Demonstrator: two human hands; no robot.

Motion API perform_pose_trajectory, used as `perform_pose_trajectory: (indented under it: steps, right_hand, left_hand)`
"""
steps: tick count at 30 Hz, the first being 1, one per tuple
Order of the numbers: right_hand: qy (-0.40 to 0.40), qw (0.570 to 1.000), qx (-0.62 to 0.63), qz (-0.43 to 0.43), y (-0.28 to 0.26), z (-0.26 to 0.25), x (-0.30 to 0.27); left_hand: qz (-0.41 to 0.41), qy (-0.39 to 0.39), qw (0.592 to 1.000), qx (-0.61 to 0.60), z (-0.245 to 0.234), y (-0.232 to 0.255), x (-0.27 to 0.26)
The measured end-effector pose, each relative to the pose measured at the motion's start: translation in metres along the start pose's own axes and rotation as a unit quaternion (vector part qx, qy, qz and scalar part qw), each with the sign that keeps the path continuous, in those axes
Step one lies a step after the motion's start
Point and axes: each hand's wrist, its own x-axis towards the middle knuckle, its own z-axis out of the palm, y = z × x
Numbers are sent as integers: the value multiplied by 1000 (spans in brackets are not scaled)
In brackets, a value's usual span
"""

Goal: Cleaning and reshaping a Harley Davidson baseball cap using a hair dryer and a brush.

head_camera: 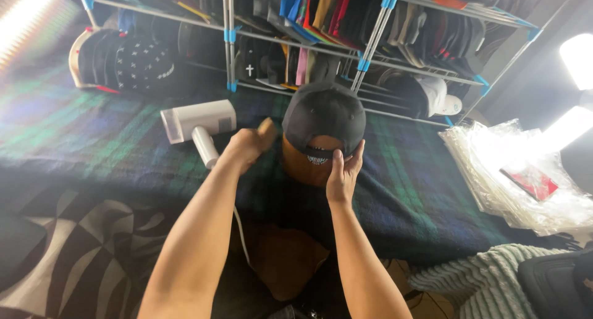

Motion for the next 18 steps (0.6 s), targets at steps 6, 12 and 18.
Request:
perform_pose_trajectory:
  steps: [6, 12, 18]
  right_hand:
    - [-2, 1000, -5, -20, 4, 1, -5]
    - [10, 1000, 13, -16, 6, 3, 1]
    - [30, 999, 32, -28, 7, 3, -4]
  left_hand:
    - [307, 310, 856, -276, 60, 22, -24]
    - [-7, 82, 927, -367, 71, -11, -32]
    - [84, 142, 926, -340, 49, 16, -71]
